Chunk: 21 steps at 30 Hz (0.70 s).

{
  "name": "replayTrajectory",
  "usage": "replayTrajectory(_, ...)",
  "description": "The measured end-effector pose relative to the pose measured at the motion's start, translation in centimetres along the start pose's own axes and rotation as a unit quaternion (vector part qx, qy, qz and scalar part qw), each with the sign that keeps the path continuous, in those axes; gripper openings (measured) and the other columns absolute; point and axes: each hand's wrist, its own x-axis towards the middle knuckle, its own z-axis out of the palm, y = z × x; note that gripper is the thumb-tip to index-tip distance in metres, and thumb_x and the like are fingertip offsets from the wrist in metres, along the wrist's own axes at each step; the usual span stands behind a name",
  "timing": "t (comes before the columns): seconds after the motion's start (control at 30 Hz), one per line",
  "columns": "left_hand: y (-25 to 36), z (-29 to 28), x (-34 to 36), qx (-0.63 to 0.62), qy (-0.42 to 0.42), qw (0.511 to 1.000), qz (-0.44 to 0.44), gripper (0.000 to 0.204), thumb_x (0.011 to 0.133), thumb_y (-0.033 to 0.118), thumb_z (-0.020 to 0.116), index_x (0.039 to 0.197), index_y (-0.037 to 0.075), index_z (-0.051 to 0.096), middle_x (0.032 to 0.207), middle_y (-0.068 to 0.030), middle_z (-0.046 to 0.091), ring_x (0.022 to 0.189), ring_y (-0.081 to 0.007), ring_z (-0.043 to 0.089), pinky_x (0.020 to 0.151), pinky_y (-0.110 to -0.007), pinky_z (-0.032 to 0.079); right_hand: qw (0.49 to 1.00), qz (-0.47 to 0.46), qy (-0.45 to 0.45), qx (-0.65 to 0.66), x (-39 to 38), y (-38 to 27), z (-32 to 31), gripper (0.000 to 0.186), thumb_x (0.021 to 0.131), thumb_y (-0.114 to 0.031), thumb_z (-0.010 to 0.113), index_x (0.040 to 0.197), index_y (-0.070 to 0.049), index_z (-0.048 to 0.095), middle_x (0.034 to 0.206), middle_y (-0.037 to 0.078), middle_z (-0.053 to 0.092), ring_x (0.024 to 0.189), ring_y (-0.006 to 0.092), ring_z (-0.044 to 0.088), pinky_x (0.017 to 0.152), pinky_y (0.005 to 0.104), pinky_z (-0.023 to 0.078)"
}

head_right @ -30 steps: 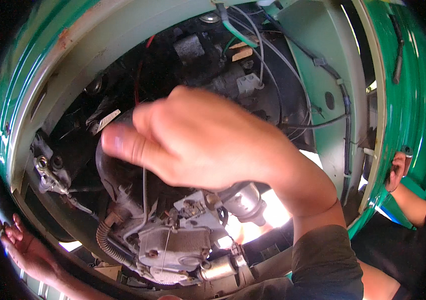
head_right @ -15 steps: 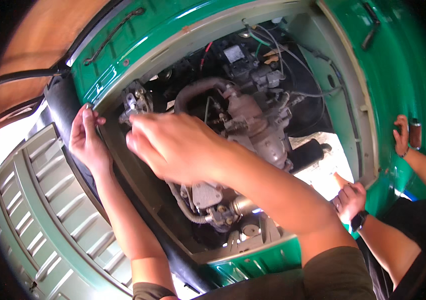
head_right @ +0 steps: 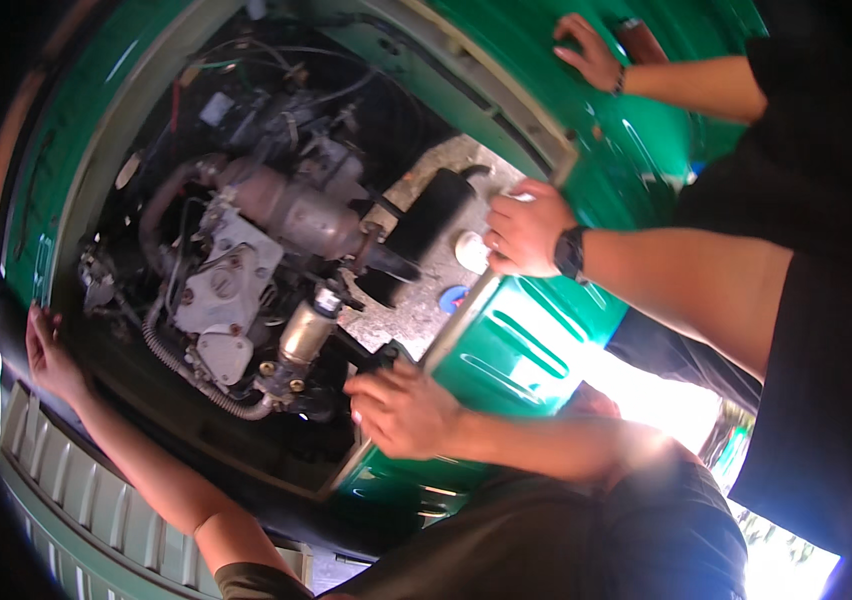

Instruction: The person works on a vehicle engine, using a wrench to tighten bolts on a component. They manipulate small parts and wires within the engine bay, then briefly step back to view the work before resuming adjustments.

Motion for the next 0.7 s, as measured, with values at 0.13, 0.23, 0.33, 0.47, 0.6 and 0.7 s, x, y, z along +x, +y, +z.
replayTrajectory(0.13, -0.2, -0.2, 0.5, 0.009, -0.004, 1.0, -0.014, 0.034, 0.102, 0.025, 0.07, 0.125, 0.0, 0.072, 0.104, -0.0059, 0.075, 0.087, -0.0117, 0.066, 0.081, -0.025, 0.052, 0.964, 0.1, -0.189, -0.159, 2.1, 1.3, -1.6, 0.03, 0.088, -0.02, 0.066, 0.112, 0.0, 0.071, 0.148, 0.017, 0.057, 0.118, 0.0282, 0.059, 0.093, 0.0424, 0.048)
replayTrajectory(0.23, 0.3, 0.4, 0.5, 0.02, 0.007, 0.999, -0.029, 0.035, 0.102, 0.024, 0.07, 0.126, -0.001, 0.071, 0.111, -0.0071, 0.074, 0.091, -0.0134, 0.067, 0.083, -0.026, 0.052, 0.946, 0.188, -0.243, -0.104, 4.3, 1.9, 1.2, 0.037, 0.085, -0.017, 0.07, 0.115, 0.004, 0.071, 0.151, 0.022, 0.053, 0.117, 0.0344, 0.064, 0.092, 0.0427, 0.054)
replayTrajectory(0.33, -0.5, -0.9, 1.7, 0.015, -0.015, 1.0, -0.014, 0.034, 0.102, 0.023, 0.07, 0.127, -0.001, 0.071, 0.114, -0.007, 0.074, 0.093, -0.0145, 0.067, 0.084, -0.028, 0.052, 0.903, 0.199, -0.369, -0.094, 8.3, 2.8, 2.1, 0.04, 0.082, -0.016, 0.074, 0.119, 0.0, 0.074, 0.145, 0.017, 0.061, 0.114, 0.0347, 0.069, 0.086, 0.0428, 0.058)
replayTrajectory(0.47, -1.0, -1.2, 2.0, 0.014, -0.019, 1.0, 0.006, 0.034, 0.103, 0.023, 0.069, 0.127, -0.001, 0.071, 0.115, -0.0069, 0.074, 0.094, -0.0145, 0.067, 0.085, -0.028, 0.052, 0.855, 0.196, -0.469, -0.108, 10.0, 3.9, 4.2, 0.04, 0.083, -0.017, 0.072, 0.12, -0.004, 0.073, 0.143, 0.015, 0.062, 0.115, 0.0333, 0.069, 0.086, 0.0433, 0.058)
replayTrajectory(0.6, 0.0, 0.3, 0.7, 0.032, 0.001, 0.999, 0.005, 0.033, 0.102, 0.022, 0.07, 0.125, -0.001, 0.072, 0.112, -0.007, 0.076, 0.091, -0.0144, 0.068, 0.082, -0.028, 0.053, 0.833, 0.202, -0.501, -0.12, 10.0, 4.7, 6.4, 0.041, 0.083, -0.019, 0.071, 0.122, -0.007, 0.073, 0.142, 0.012, 0.063, 0.115, 0.032, 0.069, 0.086, 0.0438, 0.059)
replayTrajectory(0.7, 0.8, 0.9, 0.0, 0.117, 0.01, 0.993, 0.022, 0.031, 0.101, 0.023, 0.072, 0.121, -0.002, 0.074, 0.108, -0.0077, 0.077, 0.09, -0.0148, 0.069, 0.082, -0.028, 0.055, 0.825, 0.2, -0.512, -0.128, 9.6, 4.7, 7.0, 0.041, 0.084, -0.02, 0.07, 0.124, -0.01, 0.073, 0.142, 0.011, 0.064, 0.115, 0.0309, 0.069, 0.086, 0.0442, 0.059)
